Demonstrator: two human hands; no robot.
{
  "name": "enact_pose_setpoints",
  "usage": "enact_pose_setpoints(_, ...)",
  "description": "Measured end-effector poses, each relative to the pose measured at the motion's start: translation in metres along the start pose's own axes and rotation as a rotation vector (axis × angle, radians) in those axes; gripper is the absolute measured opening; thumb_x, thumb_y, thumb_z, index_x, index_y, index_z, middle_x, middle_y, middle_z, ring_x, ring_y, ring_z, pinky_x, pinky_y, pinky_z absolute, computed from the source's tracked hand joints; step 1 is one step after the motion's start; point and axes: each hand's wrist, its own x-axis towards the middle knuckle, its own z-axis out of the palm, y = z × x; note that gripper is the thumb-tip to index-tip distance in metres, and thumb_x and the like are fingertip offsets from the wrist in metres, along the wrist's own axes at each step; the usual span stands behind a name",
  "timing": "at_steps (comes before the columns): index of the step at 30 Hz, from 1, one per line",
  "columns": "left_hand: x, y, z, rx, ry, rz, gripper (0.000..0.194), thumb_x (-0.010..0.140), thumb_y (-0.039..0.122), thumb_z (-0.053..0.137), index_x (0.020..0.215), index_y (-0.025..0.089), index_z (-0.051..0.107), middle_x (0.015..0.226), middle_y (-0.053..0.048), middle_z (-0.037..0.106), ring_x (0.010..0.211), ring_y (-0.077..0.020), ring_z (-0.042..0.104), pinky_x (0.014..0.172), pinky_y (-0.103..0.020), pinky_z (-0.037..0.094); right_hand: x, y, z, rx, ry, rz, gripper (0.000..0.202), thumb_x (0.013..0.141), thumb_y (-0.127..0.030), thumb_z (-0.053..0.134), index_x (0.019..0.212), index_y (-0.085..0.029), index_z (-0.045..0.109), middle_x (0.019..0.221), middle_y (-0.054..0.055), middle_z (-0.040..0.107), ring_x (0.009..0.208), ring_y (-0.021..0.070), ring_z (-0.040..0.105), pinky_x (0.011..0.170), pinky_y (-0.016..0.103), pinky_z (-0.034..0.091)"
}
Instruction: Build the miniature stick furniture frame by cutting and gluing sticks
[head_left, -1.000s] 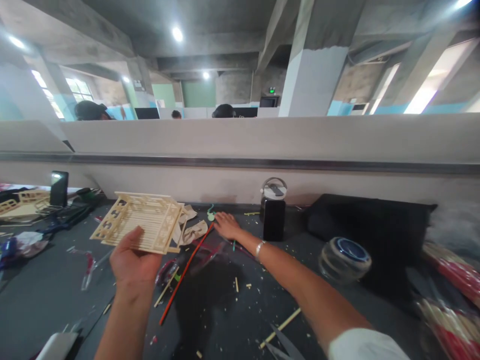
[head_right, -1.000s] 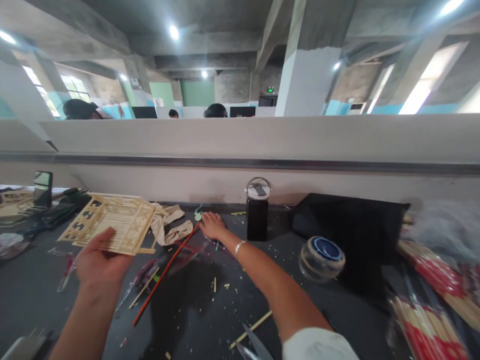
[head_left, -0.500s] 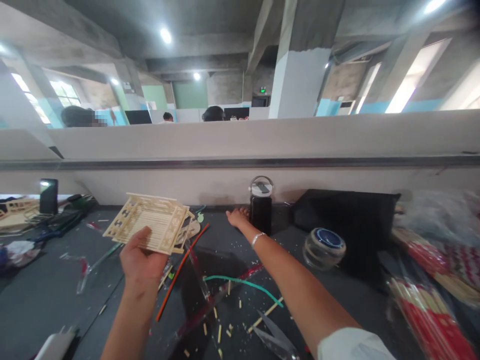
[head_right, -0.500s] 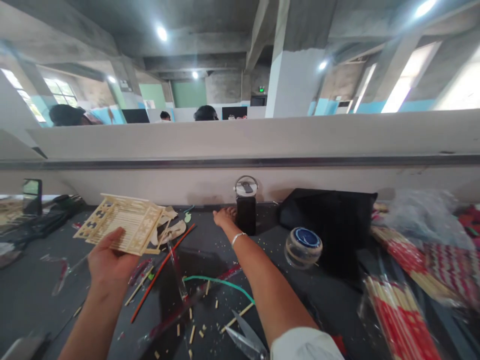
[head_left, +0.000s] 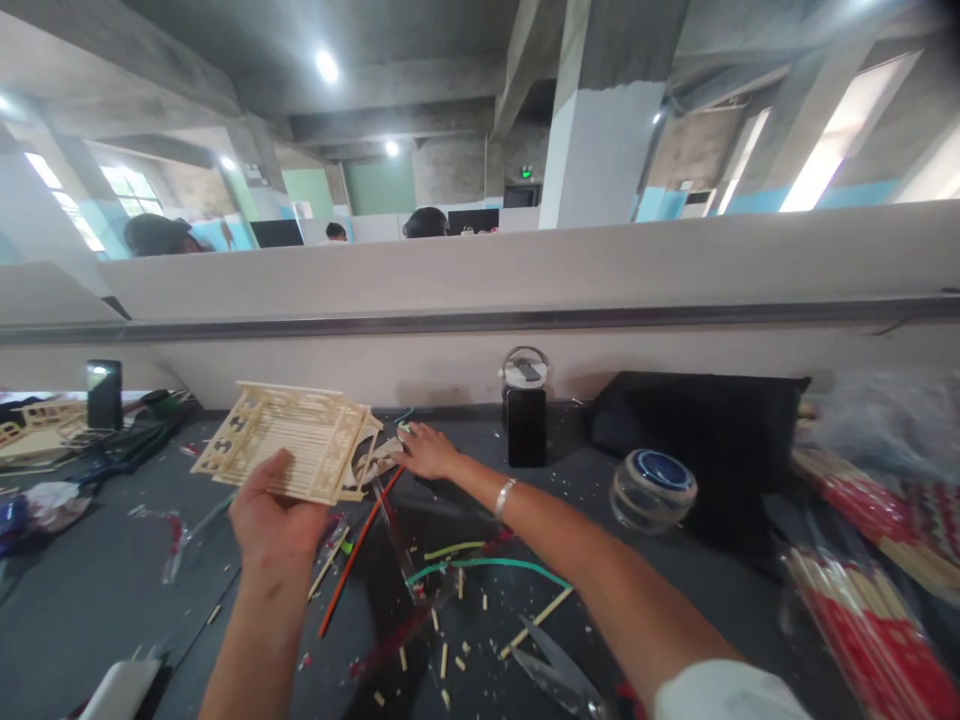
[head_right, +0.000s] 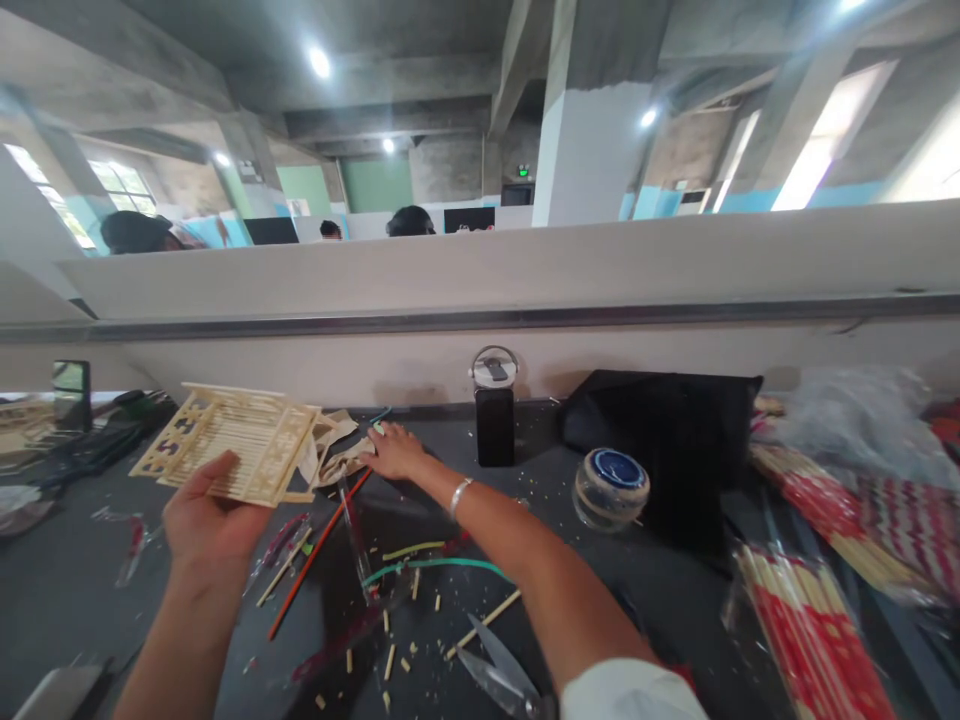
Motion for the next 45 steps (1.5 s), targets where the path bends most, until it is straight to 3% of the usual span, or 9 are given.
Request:
enact_pose_setpoints(5,0.003,-0.001,-0.006,0.015,-0.024,-0.005,0.036,0.073,0.000,0.052,0.100,0.018,0.068,0.093,-0.002,0.077,0.111,-0.0223,0.064,0.110,-0.045,0.039,-0.024,-0.007,0.034,0.043,-0.091,-0.116,0.063,0.097,-0.052,0.031,0.143,-0.011,0.039,0.154,0.019,0.028,0.144,0.0310,0.020,0.114,0.052,0.015)
enact_pose_setpoints(9,0.002,-0.017,-0.003,-0.005,-0.093,-0.049,0.036,0.076,0.004,0.052,0.105,0.020,0.067,0.092,-0.002,0.077,0.102,-0.0223,0.068,0.104,-0.044,0.045,-0.091,0.004,0.038,0.110,-0.197,-0.294,0.060,0.091,-0.058,0.044,0.138,-0.022,0.048,0.144,0.004,0.049,0.134,0.0155,0.042,0.109,0.025,0.030)
enact_pose_setpoints(14,0.015,-0.086,0.029,-0.040,-0.175,-0.225,0.036,0.080,0.008,0.051,0.112,0.015,0.065,0.091,-0.004,0.076,0.095,-0.0205,0.069,0.094,-0.036,0.052,-0.116,0.058,0.006,0.102,-0.029,-0.041,0.065,0.096,-0.050,0.036,0.148,-0.009,0.030,0.153,0.018,0.031,0.142,0.0267,0.027,0.114,0.042,0.022)
enact_pose_setpoints(18,0.035,-0.149,0.054,-0.057,-0.191,-0.269,0.031,0.087,0.012,0.049,0.113,0.014,0.064,0.095,-0.007,0.075,0.096,-0.0198,0.068,0.090,-0.034,0.053,-0.125,0.056,0.018,0.069,0.003,0.085,0.070,0.098,-0.049,0.030,0.146,0.001,0.027,0.154,0.028,0.020,0.144,0.0367,0.012,0.113,0.058,0.010)
enact_pose_setpoints(26,0.053,-0.205,0.037,0.081,-0.133,-0.308,0.033,0.091,0.033,0.057,0.119,0.015,0.057,0.118,-0.010,0.061,0.097,-0.0218,0.063,0.081,-0.042,0.054,-0.164,0.044,0.003,0.081,-0.139,-0.122,0.075,0.093,-0.060,0.038,0.147,-0.008,0.032,0.149,0.019,0.038,0.138,0.0262,0.036,0.110,0.038,0.030)
enact_pose_setpoints(30,0.051,-0.194,0.019,0.317,-0.171,-0.392,0.033,0.091,0.032,0.057,0.120,0.016,0.056,0.119,-0.010,0.060,0.099,-0.0222,0.062,0.082,-0.042,0.054,-0.176,0.064,-0.007,0.010,-0.119,-0.118,0.084,0.076,-0.054,0.069,0.142,-0.010,0.040,0.142,0.020,0.047,0.129,0.0316,0.046,0.105,0.042,0.036)
enact_pose_setpoints(36,0.026,-0.139,0.000,0.798,-0.389,-0.427,0.027,0.088,0.031,0.061,0.109,0.013,0.061,0.108,-0.008,0.065,0.094,-0.0208,0.063,0.081,-0.040,0.053,-0.162,0.034,0.018,-0.097,-0.046,-0.104,0.049,0.082,-0.035,0.068,0.126,-0.016,0.057,0.123,0.015,0.060,0.117,0.0287,0.051,0.097,0.042,0.040)
enact_pose_setpoints(41,-0.025,-0.079,-0.052,1.156,-0.604,-0.233,0.064,0.039,0.019,0.090,0.100,0.018,0.069,0.109,-0.009,0.066,0.121,-0.0349,0.048,0.105,-0.042,0.033,-0.140,0.018,0.021,-0.108,-0.035,-0.016,0.027,0.091,-0.032,0.059,0.112,-0.015,0.061,0.117,0.009,0.061,0.107,0.0237,0.058,0.091,0.046,0.047)
enact_pose_setpoints(45,-0.059,-0.043,-0.110,2.019,-0.943,0.334,0.067,0.066,0.043,0.074,0.125,0.016,0.058,0.115,-0.016,0.061,0.113,-0.0379,0.052,0.098,-0.049,0.036,-0.139,0.021,0.008,0.006,0.027,0.084,0.032,0.093,-0.033,0.057,0.120,-0.016,0.056,0.119,0.008,0.059,0.099,0.0213,0.062,0.083,0.042,0.053)
